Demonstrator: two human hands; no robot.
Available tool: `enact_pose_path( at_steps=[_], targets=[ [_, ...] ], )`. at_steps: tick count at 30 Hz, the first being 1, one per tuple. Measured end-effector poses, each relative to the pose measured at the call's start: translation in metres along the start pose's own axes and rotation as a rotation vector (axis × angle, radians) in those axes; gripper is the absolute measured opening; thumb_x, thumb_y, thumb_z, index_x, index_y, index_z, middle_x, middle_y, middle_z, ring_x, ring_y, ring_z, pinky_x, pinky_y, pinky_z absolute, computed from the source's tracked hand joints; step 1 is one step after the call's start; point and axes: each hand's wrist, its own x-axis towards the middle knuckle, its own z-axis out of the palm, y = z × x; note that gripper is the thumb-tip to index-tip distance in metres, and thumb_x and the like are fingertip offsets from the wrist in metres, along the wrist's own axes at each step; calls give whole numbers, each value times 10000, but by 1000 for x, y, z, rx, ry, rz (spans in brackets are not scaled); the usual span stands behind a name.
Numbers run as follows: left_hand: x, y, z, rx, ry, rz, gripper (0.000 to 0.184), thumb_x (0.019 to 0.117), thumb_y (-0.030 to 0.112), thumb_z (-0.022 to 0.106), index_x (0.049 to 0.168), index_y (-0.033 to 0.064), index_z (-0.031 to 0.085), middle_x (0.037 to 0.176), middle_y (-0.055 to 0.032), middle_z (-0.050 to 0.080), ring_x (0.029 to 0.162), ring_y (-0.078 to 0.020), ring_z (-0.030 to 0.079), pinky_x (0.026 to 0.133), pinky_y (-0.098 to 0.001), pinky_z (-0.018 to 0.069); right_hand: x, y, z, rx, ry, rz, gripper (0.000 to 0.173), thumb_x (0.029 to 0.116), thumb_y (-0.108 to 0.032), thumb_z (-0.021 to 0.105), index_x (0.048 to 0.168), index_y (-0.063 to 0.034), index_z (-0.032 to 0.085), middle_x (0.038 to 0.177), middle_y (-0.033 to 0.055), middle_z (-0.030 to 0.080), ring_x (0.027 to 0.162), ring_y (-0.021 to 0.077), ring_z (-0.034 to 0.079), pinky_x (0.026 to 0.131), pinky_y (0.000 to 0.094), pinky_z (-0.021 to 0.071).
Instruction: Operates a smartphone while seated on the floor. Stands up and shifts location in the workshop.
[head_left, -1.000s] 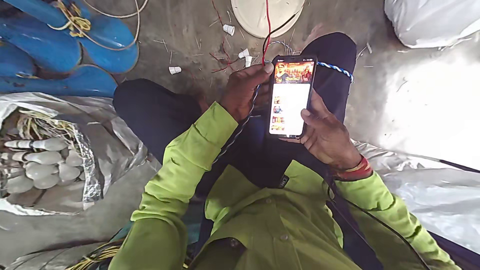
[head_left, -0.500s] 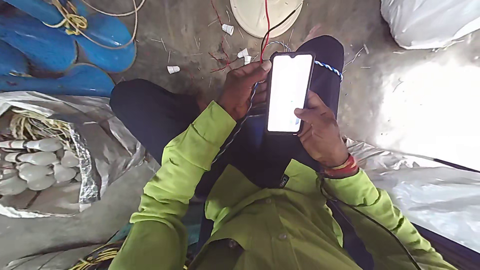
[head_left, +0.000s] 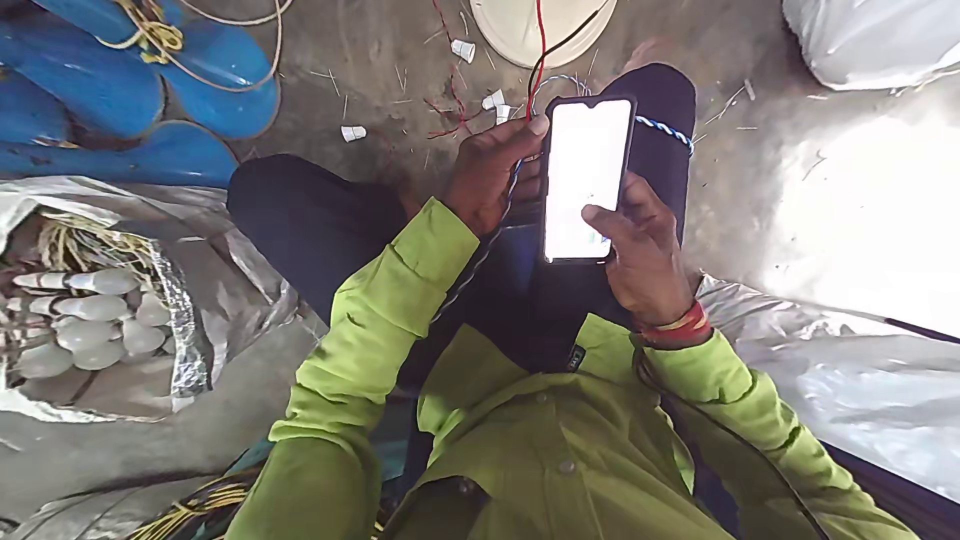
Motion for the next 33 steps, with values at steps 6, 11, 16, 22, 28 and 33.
enact_pose_path(
  at_steps=[6,11,16,22,28,33],
  targets=[
    [1,0,1,5,-13,4,207,1051,160,572,1180,16,648,969,-101,721,843,-191,726,724,-345,629,-1,0,-4,20,-37,-5,526,979,-27,479,1489,-148,436,1251,13,642,1021,90,681,822,265,602],
    [-1,2,2,2,8,-17,202,1044,169,589,1177,31,652,939,-85,720,799,-170,725,684,-316,628,-3,1,-9,46,-106,-33,655,915,65,450,1536,-126,366,1316,44,616,1087,118,668,869,288,597],
    [-1,2,3,-17,7,-18,183,1045,151,584,1155,23,653,939,-95,726,800,-179,731,689,-323,632,-2,1,-8,48,-86,-15,571,966,22,504,1505,-142,406,1267,31,634,1049,110,682,850,280,604],
    [-2,2,3,-16,-4,-18,188,1046,154,582,1160,22,651,936,-93,727,798,-179,734,691,-329,637,0,-1,0,1,8,5,533,974,16,606,1465,-114,448,1231,36,655,1039,116,692,868,284,608],
    [-2,2,2,4,-19,-14,206,1048,166,581,1187,26,642,949,-83,716,819,-170,722,707,-324,628,2,1,-4,27,8,36,442,1034,-98,456,1474,-142,460,1249,6,656,1045,93,684,857,288,603],
    [-3,3,2,12,-6,-12,201,1045,164,586,1181,28,642,939,-75,707,803,-162,716,694,-317,626,-2,1,-5,25,-13,35,448,1031,-90,439,1472,-170,461,1247,2,654,1030,95,686,840,286,604]
  ],
)
